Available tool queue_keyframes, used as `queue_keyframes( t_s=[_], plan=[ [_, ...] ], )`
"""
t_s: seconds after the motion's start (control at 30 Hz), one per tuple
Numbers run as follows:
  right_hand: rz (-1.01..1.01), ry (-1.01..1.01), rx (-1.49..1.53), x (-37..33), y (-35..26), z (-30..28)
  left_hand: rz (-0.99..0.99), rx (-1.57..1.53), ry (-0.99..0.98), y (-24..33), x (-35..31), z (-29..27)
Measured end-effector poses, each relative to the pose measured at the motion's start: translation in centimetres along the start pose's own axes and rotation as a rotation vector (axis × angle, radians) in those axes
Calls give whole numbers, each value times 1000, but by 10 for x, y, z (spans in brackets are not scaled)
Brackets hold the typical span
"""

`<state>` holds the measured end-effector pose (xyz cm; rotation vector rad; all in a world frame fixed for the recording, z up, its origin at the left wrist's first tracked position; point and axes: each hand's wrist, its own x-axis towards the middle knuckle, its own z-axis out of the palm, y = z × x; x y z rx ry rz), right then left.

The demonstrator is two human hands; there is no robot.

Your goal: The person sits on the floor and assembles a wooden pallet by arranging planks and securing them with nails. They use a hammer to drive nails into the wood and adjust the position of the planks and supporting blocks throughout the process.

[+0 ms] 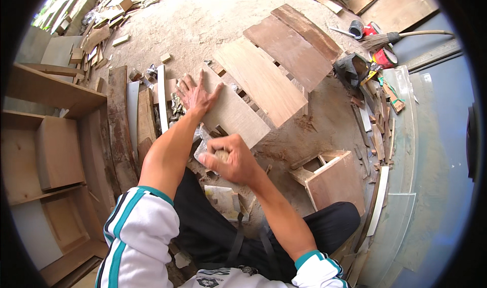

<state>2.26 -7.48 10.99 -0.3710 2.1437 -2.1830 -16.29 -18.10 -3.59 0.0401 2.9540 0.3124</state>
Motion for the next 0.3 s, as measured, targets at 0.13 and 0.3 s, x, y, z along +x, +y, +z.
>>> queue_keyframes(
  t_s=[0.13,0.3],
  plan=[
    [-99,107,-12,-1,4,7,-6,6,36,-2,3,5],
    [-194,92,-41,5,9,-5,-15,64,17,1,11,4]
  ],
)
